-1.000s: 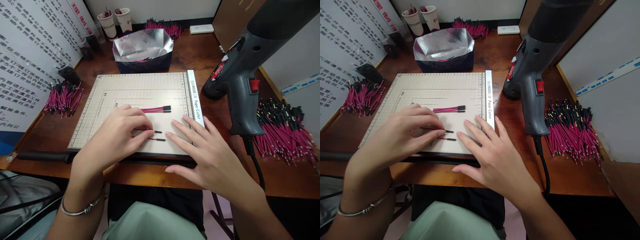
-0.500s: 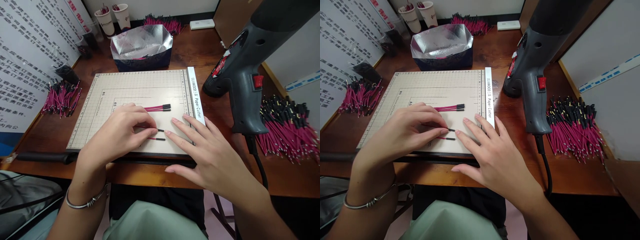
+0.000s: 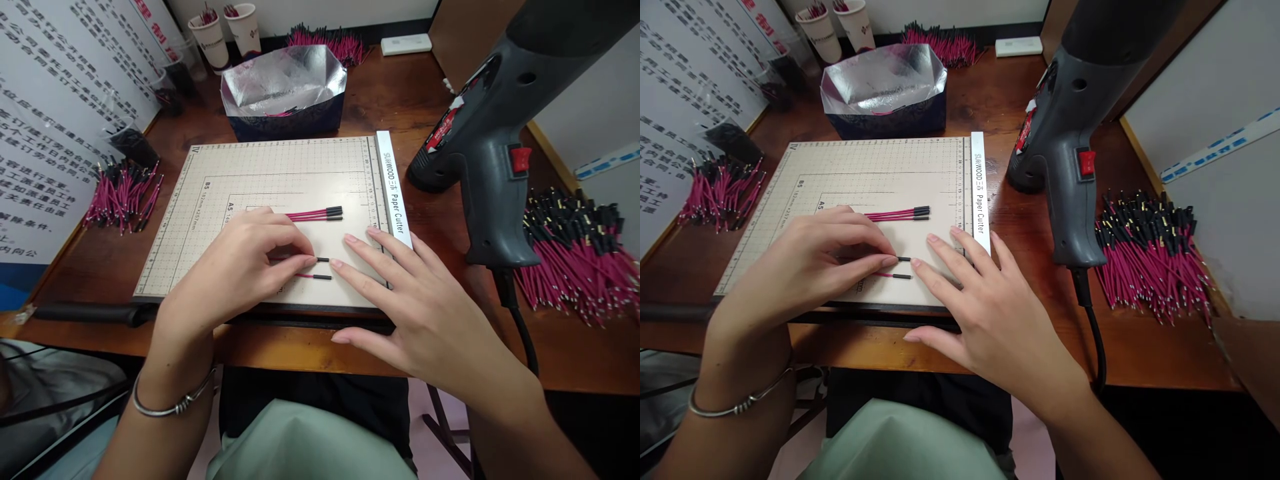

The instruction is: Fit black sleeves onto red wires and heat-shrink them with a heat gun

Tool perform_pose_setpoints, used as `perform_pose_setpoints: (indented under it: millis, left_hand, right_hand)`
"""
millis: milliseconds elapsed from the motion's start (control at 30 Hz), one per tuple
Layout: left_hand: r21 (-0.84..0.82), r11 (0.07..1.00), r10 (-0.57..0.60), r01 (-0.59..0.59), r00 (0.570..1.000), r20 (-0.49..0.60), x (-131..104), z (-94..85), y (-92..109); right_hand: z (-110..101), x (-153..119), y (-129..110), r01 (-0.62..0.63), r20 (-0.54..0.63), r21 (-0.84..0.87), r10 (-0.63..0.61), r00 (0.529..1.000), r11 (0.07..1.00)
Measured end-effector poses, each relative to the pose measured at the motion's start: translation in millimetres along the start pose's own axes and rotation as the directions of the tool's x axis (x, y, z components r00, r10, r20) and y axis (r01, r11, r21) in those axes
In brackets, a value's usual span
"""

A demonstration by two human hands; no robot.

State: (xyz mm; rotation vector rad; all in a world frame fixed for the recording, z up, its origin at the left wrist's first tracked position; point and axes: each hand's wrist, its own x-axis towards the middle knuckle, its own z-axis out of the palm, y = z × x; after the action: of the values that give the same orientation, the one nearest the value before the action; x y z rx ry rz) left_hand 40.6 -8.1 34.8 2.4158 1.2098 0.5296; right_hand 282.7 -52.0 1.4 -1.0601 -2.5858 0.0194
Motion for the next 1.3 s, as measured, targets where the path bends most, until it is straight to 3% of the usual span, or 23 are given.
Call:
perform_pose_setpoints:
  millis: [833, 1033, 1167, 1200, 1233, 1300]
  left_hand:
    - [-0.026, 0.999, -0.046, 0.047, 0.998, 0.030, 0, -0.3, 0]
    - [0.079, 0.993, -0.085, 0.083, 0.996, 0.023, 4, -9.2, 8]
    - [0.138, 0.989, -0.050, 0.060, 0.996, -0.075, 37, -37.4, 22]
    - [0.158, 0.984, -0.080, 0.081, 0.997, -0.013, 52, -45.4, 24]
    - [0.148, 0.987, -0.063, 0.068, 0.997, -0.038, 70, -52.6, 25]
    - [0.078, 0.996, -0.034, 0.048, 0.984, -0.174, 109, -63.0, 22]
  right_hand:
    - [-1, 0, -2, -0.023, -0.015, 0.018, 0.024, 1.000, 1.000]
    - [-5, 0, -3, -0.050, -0.020, 0.065, 0.052, 0.998, 0.997]
    - [-18, 13, 2, -0.046, -0.040, 0.030, 0.047, 0.998, 0.998]
    - [-22, 19, 5, -0.027, -0.037, -0.002, 0.026, 0.999, 1.000]
    - [-26, 26, 10, -0.004, -0.030, -0.028, 0.004, 1.000, 1.000]
    - [-33, 42, 21, 0.026, 0.035, -0.039, -0.025, 0.999, 0.999]
